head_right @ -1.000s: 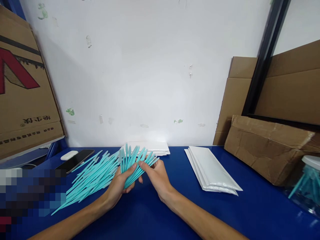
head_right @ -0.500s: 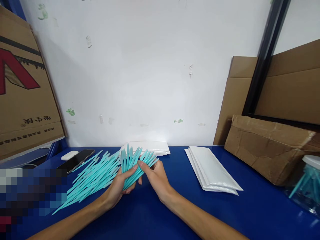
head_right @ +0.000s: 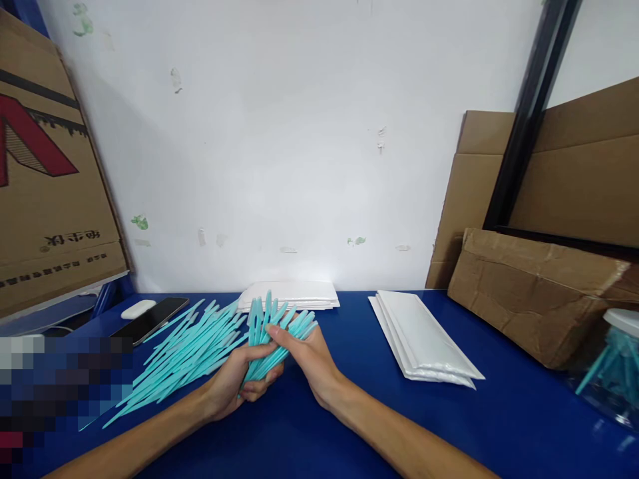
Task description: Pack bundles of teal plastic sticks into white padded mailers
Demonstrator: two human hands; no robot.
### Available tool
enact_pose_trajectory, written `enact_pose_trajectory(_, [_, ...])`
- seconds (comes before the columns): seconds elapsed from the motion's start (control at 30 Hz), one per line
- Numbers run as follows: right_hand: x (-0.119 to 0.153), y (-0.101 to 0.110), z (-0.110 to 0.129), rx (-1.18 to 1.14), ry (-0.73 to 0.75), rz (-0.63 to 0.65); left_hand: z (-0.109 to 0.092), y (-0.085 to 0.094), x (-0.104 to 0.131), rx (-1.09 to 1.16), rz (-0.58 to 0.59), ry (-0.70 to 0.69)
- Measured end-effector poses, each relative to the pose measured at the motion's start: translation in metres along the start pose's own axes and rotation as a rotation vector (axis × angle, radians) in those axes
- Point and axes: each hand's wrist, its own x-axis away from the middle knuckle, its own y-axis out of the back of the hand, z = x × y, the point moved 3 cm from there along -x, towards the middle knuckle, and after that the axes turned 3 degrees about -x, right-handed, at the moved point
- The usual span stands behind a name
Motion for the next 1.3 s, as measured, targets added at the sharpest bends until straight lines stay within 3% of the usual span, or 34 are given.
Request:
enact_pose_trajectory(0.2, [0.0, 0.001, 0.0, 0.034, -0.008, -0.052, 0.006, -0.001, -0.003, -0.019, -0.014, 0.002])
enact_pose_trajectory(0.5, [-0.002, 0.001, -0.002, 0.042, -0.012, -0.024, 0.0, -0.004, -0.001, -0.118, -0.054, -0.155])
enact_pose_trajectory(0.67, [-0.003, 0.004, 0.009, -0.034, -0.014, -0.038, -0.001, 0.003, -0.01, -0.153, -0.247, -0.249])
enact_pose_trajectory(0.77, [-0.008, 0.012, 0.017, -0.108, 0.013, -0.122, -0.008, 0.019, -0.013, -0.353, -0.403, -0.312])
enact_pose_trajectory(0.93, [-0.018, 0.032, 0.013, -0.228, 0.014, -0.165, -0.028, 0.044, -0.006, -0.915, -0.615, -0.328])
enact_pose_trajectory(1.1, [-0.024, 0.045, 0.008, -0.308, 0.019, -0.272, -0.035, 0.048, 0.003, -1.165, -0.665, -0.144])
enact_pose_trajectory(1.3, [-0.026, 0.051, 0.01, -0.326, 0.021, -0.362, -0.026, 0.031, 0.011, -1.435, -0.641, -0.025])
